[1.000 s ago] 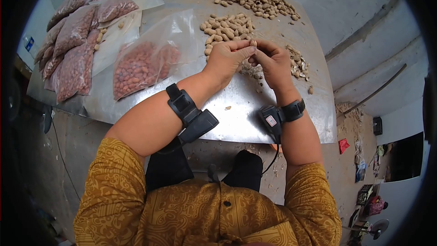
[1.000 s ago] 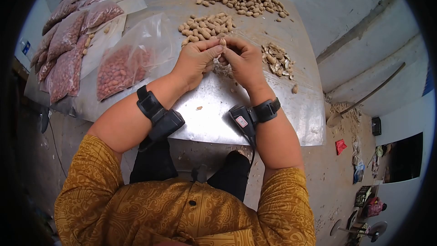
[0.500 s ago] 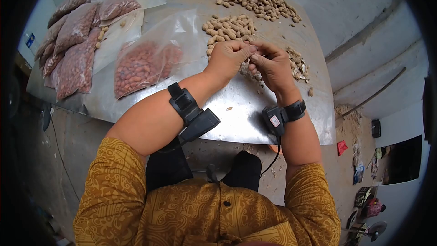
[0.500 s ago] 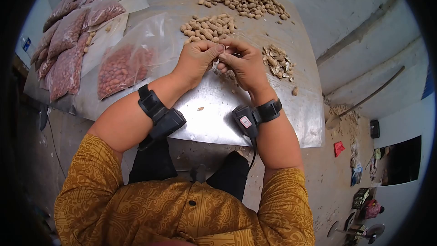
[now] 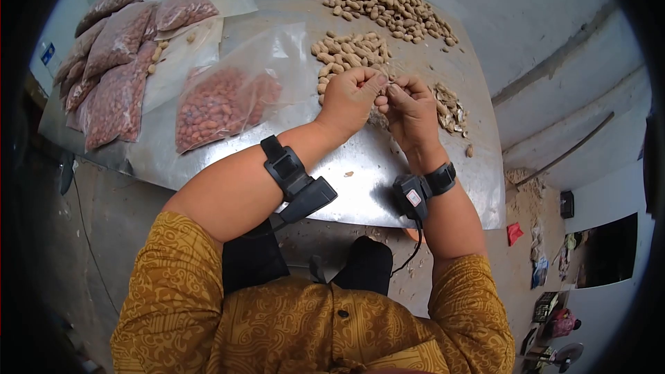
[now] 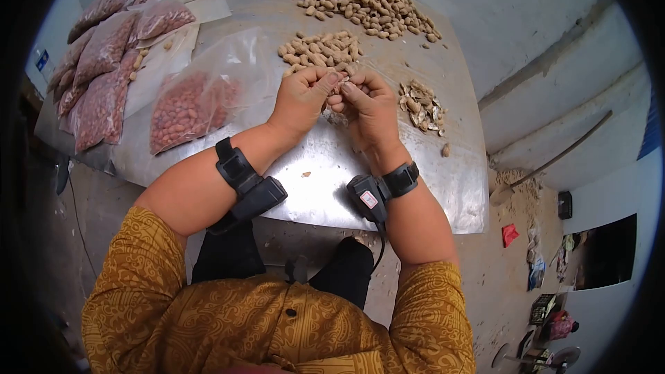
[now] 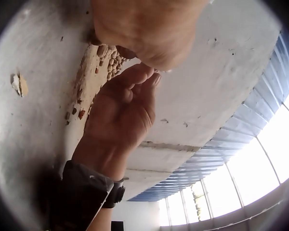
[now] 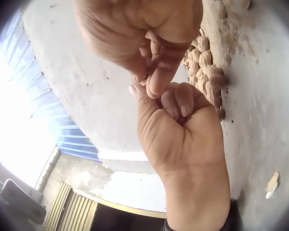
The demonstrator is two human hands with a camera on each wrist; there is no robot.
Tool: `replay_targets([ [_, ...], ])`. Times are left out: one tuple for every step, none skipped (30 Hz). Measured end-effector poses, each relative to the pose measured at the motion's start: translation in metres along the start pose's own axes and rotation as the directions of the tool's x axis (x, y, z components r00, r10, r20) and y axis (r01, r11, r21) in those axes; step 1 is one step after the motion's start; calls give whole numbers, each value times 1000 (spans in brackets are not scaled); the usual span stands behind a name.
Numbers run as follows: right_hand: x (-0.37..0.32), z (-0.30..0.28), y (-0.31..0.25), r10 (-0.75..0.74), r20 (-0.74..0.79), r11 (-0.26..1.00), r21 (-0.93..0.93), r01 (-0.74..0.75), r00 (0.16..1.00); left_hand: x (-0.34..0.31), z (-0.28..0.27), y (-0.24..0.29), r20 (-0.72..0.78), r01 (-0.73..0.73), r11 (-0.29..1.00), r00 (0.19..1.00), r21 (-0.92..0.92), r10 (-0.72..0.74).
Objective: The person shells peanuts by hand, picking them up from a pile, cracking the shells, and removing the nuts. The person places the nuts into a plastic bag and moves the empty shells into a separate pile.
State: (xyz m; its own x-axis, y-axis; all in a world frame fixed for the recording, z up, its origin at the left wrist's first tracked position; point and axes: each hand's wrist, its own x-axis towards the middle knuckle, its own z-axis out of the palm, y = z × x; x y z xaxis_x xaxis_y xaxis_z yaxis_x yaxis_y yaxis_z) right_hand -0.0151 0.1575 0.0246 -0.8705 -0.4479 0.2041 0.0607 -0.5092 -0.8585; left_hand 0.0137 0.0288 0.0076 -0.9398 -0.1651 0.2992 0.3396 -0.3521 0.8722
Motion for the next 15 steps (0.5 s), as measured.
replay_targets([
  [1,0,0,2,9,1000,14,-2,1000,0,0,-1,0,-2,1000,1000,-19,2],
  [1,-1,-1,5,16,1000,29,-5,1000,0,-1,-2,0,-2,999,1000,-39,2],
  [1,-1,-1,-18,8,1000,17,18,1000,0,0,1,3,36,995,999,-95,-35],
  [1,-1,-1,-40,1,999,4,40,999,-2,0,5,8,73,986,997,-152,-72],
  [2,-1,-1,-63,-6,998,-9,62,998,-2,0,8,16,110,972,994,-209,-109],
  [1,0,-1,-110,-8,991,-72,109,994,-2,-1,8,36,164,949,986,-268,-160],
  [0,3,-1,-158,-6,978,-136,155,987,-2,-3,9,59,217,921,976,-325,-209],
  [-1,4,-1,-205,-1,959,-199,200,979,-2,-4,10,85,269,885,963,-379,-256],
  [-1,4,-1,-230,12,936,-270,225,973,-2,-5,10,108,308,853,951,-421,-290],
  [-1,4,-1,-256,27,907,-339,250,966,-1,-6,10,133,344,818,938,-460,-320],
  [-2,4,0,-280,43,872,-405,273,959,-1,-6,9,159,381,779,923,-497,-350],
  [-2,3,0,-308,85,826,-471,311,948,-2,-7,10,164,405,759,912,-510,-377],
  [-2,1,-1,-331,127,773,-532,346,935,-2,-7,12,168,431,736,898,-522,-406],
  [-2,0,-1,-351,171,714,-587,381,921,-2,-7,12,174,455,713,884,-534,-434],
  [-2,0,-2,-384,226,623,-652,432,895,-1,-7,11,194,483,678,867,-554,-458],
])
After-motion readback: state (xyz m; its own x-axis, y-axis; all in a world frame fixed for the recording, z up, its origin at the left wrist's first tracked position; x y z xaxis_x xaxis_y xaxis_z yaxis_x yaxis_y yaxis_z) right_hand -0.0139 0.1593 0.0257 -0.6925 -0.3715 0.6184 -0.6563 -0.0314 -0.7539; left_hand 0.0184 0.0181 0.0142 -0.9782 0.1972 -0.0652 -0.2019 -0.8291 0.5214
